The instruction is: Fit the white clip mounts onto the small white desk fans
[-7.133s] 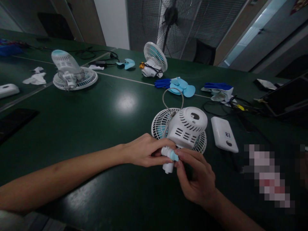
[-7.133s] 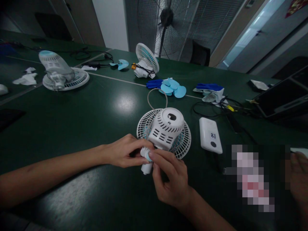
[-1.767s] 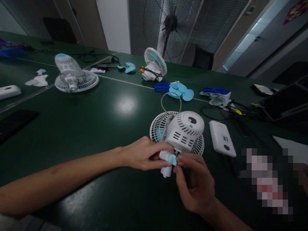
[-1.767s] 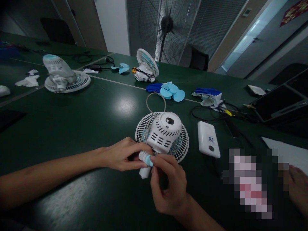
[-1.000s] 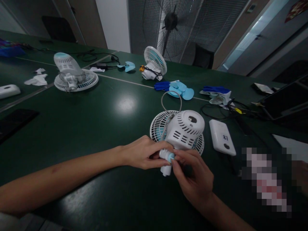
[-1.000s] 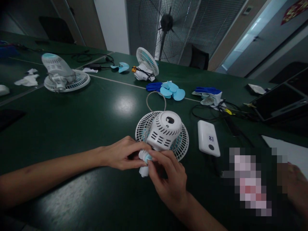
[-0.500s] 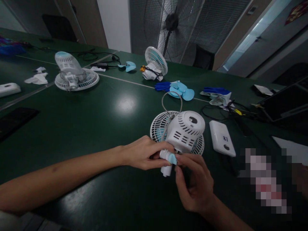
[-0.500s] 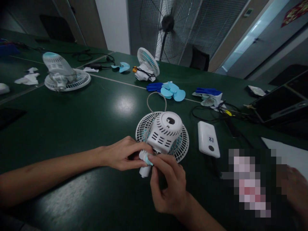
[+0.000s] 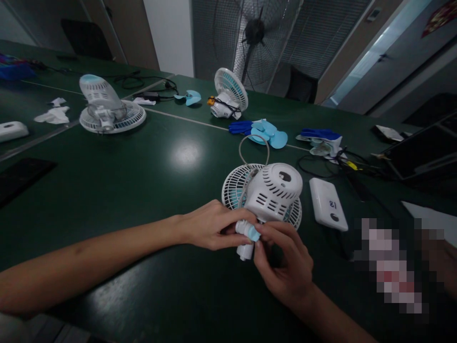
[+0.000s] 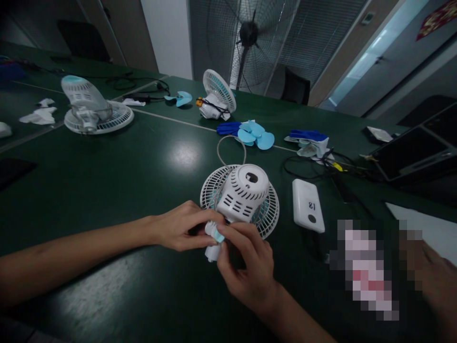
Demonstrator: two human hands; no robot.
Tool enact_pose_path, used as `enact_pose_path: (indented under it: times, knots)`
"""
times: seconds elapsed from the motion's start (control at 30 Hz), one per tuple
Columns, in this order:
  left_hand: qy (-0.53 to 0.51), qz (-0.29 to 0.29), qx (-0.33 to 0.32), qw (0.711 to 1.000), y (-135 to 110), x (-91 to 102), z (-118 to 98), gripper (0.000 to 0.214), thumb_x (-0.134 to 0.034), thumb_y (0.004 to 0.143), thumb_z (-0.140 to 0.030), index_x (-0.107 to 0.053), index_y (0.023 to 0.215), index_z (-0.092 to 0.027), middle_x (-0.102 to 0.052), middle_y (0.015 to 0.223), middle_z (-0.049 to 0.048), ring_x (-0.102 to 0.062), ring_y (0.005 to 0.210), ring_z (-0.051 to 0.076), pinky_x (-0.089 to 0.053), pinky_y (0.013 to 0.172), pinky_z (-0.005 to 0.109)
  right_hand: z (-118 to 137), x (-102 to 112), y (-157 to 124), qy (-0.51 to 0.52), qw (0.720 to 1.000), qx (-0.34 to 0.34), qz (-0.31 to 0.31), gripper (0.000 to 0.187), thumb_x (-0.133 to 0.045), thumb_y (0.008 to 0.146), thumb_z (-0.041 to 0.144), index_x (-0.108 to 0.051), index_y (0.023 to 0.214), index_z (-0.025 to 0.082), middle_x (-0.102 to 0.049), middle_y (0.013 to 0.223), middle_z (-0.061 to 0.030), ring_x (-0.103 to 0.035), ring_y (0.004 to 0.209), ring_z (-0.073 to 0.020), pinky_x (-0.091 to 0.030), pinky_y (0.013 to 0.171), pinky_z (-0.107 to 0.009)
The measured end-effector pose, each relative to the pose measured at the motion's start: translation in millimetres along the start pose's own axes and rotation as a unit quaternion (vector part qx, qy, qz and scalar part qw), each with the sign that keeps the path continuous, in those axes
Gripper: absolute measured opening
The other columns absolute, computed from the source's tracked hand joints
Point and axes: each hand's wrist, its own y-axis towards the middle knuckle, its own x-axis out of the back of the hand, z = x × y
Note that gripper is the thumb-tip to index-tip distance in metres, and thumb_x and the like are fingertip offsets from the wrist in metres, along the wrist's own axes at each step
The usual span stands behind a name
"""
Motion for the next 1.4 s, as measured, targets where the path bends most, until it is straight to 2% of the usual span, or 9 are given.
enact_pose_path:
  times: [0.3,0.4,0.5,0.63,0.77,0.87,1.07,1.2,1.4]
  knots:
    - [0.008,-0.001,-0.006,1.000,0.2,0.0,-0.2,0.033,-0.055,0.105,-0.043,-0.053,0.128,-0.019,-0.060,0.070,-0.0039,-0.057,0.057,0.011,-0.044,0.055,0.022,3.0,-2.3,2.4,-0.020,1.000,-0.024,0.003,0.027,-0.063,0.095,0.008,-0.064,0.119,0.020,-0.071,0.103,-0.0046,-0.071,0.086,-0.0150,-0.059,0.071,-0.027]
    - [0.010,-0.003,-0.008,1.000,0.2,0.3,-0.4,0.033,-0.056,0.105,-0.042,-0.053,0.128,-0.019,-0.060,0.070,-0.0040,-0.057,0.058,0.011,-0.044,0.055,0.022,3.5,-3.9,2.7,-0.035,0.999,-0.019,0.009,0.024,-0.059,0.097,0.009,-0.064,0.118,0.020,-0.073,0.095,-0.0017,-0.071,0.076,-0.0128,-0.058,0.067,-0.025]
    - [0.008,0.000,-0.006,1.000,0.3,0.6,-0.9,0.032,-0.057,0.105,-0.042,-0.054,0.128,-0.019,-0.060,0.070,-0.0043,-0.058,0.058,0.011,-0.045,0.056,0.022,3.5,-5.0,2.3,-0.029,0.999,-0.016,0.014,0.027,-0.057,0.097,0.008,-0.064,0.120,0.020,-0.073,0.089,0.0007,-0.071,0.071,-0.0118,-0.057,0.065,-0.024]
    - [0.000,0.003,0.001,1.000,-0.2,0.5,-0.9,0.033,-0.058,0.105,-0.041,-0.053,0.130,-0.020,-0.061,0.072,-0.0041,-0.058,0.059,0.011,-0.044,0.056,0.022,3.2,-1.9,-0.5,0.006,1.000,-0.013,0.011,0.037,-0.058,0.092,0.005,-0.061,0.127,0.017,-0.071,0.094,-0.0026,-0.070,0.077,-0.0145,-0.058,0.067,-0.028]
    - [-0.006,0.003,0.001,1.000,-0.9,-0.1,0.3,0.033,-0.058,0.105,-0.042,-0.053,0.128,-0.019,-0.059,0.071,-0.0044,-0.057,0.058,0.010,-0.043,0.056,0.022,3.2,2.1,-2.6,0.013,1.000,0.028,0.000,0.049,-0.057,0.087,-0.002,-0.059,0.133,0.014,-0.067,0.109,-0.0081,-0.068,0.095,-0.0183,-0.059,0.076,-0.032]
    - [-0.004,-0.001,-0.004,1.000,-0.9,-0.4,1.1,0.034,-0.058,0.104,-0.042,-0.053,0.128,-0.019,-0.059,0.072,-0.0042,-0.057,0.059,0.010,-0.043,0.056,0.022,1.9,1.8,-1.9,0.005,0.999,0.047,0.007,0.051,-0.057,0.086,-0.006,-0.059,0.133,0.015,-0.066,0.118,-0.0089,-0.068,0.103,-0.0180,-0.059,0.084,-0.031]
    - [-0.003,0.002,-0.006,1.000,0.1,0.2,0.8,0.033,-0.058,0.105,-0.042,-0.053,0.128,-0.019,-0.059,0.072,-0.0043,-0.057,0.059,0.010,-0.044,0.056,0.023,-0.6,-0.4,0.7,0.022,0.999,0.027,0.004,0.050,-0.058,0.087,-0.005,-0.059,0.133,0.016,-0.065,0.114,-0.0076,-0.066,0.102,-0.0180,-0.059,0.086,-0.032]
    - [-0.001,-0.002,-0.008,1.000,-0.1,0.1,0.4,0.033,-0.056,0.105,-0.043,-0.053,0.129,-0.019,-0.061,0.072,-0.0035,-0.058,0.058,0.011,-0.044,0.055,0.023,0.3,-0.7,0.6,0.019,1.000,0.001,-0.004,0.047,-0.061,0.087,-0.001,-0.060,0.131,0.017,-0.064,0.110,-0.0067,-0.066,0.098,-0.0180,-0.060,0.081,-0.031]
    - [0.004,-0.002,-0.003,1.000,-0.8,-1.3,1.0,0.036,-0.057,0.105,-0.043,-0.053,0.131,-0.019,-0.060,0.071,-0.0038,-0.058,0.058,0.011,-0.044,0.056,0.023,1.4,-1.0,-0.6,0.018,0.999,-0.039,-0.004,0.035,-0.067,0.091,0.007,-0.063,0.124,0.018,-0.066,0.098,-0.0031,-0.067,0.076,-0.0134,-0.057,0.063,-0.027]
